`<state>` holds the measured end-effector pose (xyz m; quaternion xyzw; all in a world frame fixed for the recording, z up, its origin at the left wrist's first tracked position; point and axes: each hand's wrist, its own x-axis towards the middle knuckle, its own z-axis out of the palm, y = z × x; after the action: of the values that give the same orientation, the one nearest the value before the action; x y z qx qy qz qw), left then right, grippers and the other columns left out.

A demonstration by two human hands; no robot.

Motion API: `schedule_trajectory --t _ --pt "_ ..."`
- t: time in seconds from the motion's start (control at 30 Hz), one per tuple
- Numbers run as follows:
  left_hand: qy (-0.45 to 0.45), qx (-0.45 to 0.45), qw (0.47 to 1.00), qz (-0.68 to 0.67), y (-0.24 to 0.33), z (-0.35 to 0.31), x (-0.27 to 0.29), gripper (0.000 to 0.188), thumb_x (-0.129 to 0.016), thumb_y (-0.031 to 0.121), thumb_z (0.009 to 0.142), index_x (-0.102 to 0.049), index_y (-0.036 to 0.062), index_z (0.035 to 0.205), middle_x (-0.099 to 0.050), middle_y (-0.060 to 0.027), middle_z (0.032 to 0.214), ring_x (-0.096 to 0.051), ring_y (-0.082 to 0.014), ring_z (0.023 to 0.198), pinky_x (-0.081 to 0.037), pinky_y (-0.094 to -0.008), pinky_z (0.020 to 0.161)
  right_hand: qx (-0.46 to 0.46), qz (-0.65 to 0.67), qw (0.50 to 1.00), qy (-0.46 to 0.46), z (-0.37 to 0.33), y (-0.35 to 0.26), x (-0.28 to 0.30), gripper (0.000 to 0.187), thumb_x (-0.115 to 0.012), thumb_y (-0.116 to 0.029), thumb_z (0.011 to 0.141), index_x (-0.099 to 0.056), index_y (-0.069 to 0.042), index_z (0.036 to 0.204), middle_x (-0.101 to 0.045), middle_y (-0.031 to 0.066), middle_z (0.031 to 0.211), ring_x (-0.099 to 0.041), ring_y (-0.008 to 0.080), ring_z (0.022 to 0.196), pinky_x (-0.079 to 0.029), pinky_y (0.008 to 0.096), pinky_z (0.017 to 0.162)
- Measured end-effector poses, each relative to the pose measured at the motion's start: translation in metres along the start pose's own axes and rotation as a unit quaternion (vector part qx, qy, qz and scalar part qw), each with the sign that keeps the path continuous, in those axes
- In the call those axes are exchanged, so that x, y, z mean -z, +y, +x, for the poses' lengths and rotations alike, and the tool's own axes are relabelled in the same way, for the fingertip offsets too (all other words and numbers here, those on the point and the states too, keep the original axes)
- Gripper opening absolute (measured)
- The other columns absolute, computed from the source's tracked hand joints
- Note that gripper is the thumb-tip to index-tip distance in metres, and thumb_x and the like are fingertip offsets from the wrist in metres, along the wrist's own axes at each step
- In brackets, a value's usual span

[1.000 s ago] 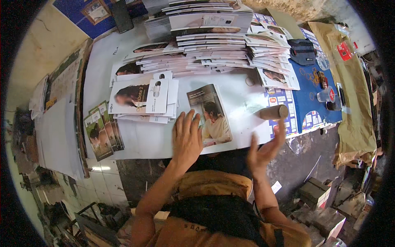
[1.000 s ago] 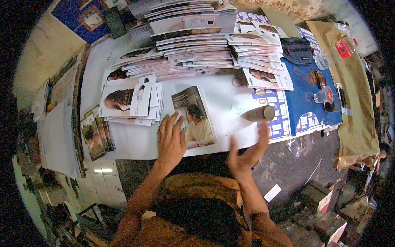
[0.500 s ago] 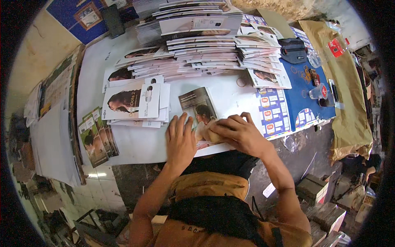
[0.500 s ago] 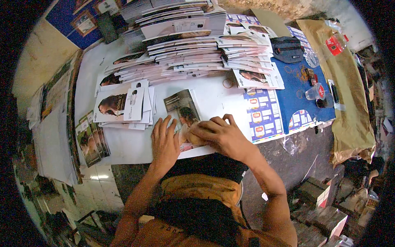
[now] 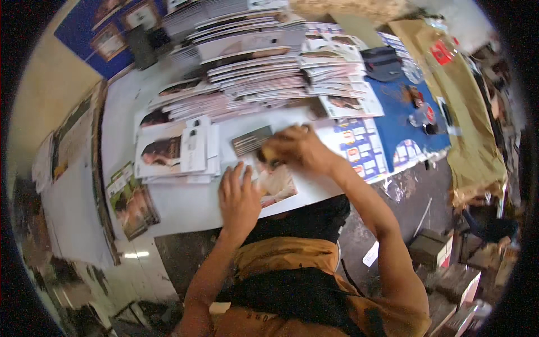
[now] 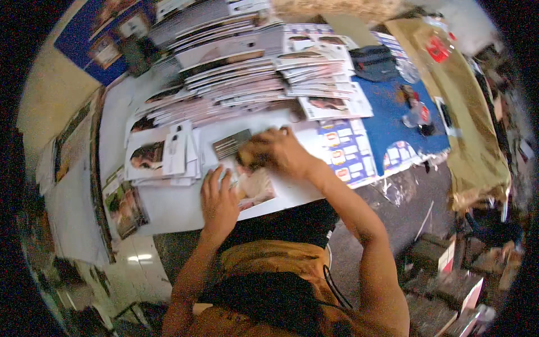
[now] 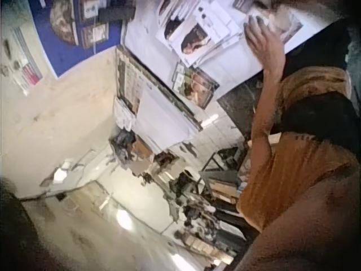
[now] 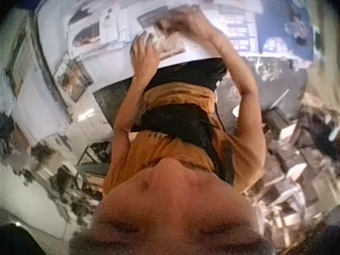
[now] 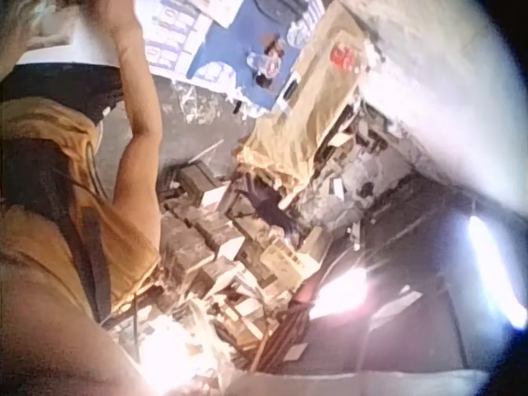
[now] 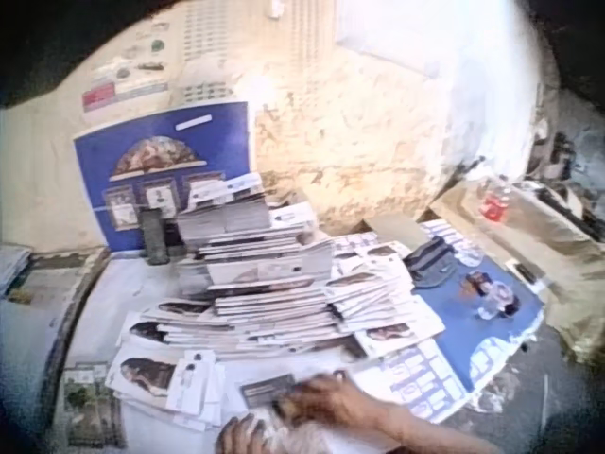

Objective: The person picks up paper leaflets one at a time from a stack, folds them, and applies a circular adhesive seal to the open edge. The person then places each sealed leaflet onto a separate pile on the table.

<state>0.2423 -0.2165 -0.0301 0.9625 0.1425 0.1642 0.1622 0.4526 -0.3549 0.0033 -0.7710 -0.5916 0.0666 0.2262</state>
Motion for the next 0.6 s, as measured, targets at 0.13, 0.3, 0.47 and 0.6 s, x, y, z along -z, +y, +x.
schedule_trajectory --t 0.13,0.3,0.47,0.6 --pt "-0.089 0.066 0.982 -0.152 0.007 0.012 0.018 0.045 -0.061 0.006 0.086 -0.057 -0.0005 0.131 -0.048 -0.0212 0.142 -0.042 -0.0404 0.135 -0.033 -0.0535 0.114 0.032 0.095 0.994 -0.042 -0.079 -0.039 0.003 0.04 -0.064 -0.026 0.088 -0.065 -0.028 0.128 -0.063 0.0006 0.119 -0.058 0.0226 0.115 -0.036 0.052 0.094" --pt "-0.105 -0.023 0.994 0.031 0.008 0.034 0.042 0.06 -0.065 0.007 0.078 -0.055 0.0026 0.136 -0.041 -0.0236 0.147 -0.035 -0.0443 0.14 -0.03 -0.0539 0.116 0.037 0.104 0.992 -0.061 -0.108 -0.049 0.006 0.039 -0.062 -0.022 0.092 -0.063 -0.022 0.131 -0.06 0.0046 0.126 -0.054 0.023 0.118 -0.034 0.0545 0.097" --pt "-0.278 -0.223 0.934 0.028 0.015 0.09 0.044 0.071 -0.073 0.012 0.067 -0.057 0.0107 0.137 -0.037 -0.0221 0.151 -0.024 -0.0465 0.147 -0.023 -0.0561 0.121 -0.197 0.384 0.844 0.317 -0.102 -0.016 -0.023 0.054 -0.068 -0.028 0.097 -0.051 0.003 0.139 -0.062 0.0176 0.127 -0.059 0.0231 0.118 -0.046 0.0397 0.1" --pt "-0.295 -0.257 0.914 0.109 0.013 0.087 0.062 0.078 -0.084 0.032 0.055 -0.055 0.0028 0.122 -0.044 -0.0232 0.14 -0.033 -0.0436 0.141 -0.02 -0.0614 0.12 -0.252 0.476 0.696 0.474 -0.085 0.003 -0.041 0.038 -0.062 -0.031 0.102 -0.054 -0.004 0.128 -0.052 -0.0021 0.099 -0.049 0.008 0.083 -0.043 0.0242 0.07"
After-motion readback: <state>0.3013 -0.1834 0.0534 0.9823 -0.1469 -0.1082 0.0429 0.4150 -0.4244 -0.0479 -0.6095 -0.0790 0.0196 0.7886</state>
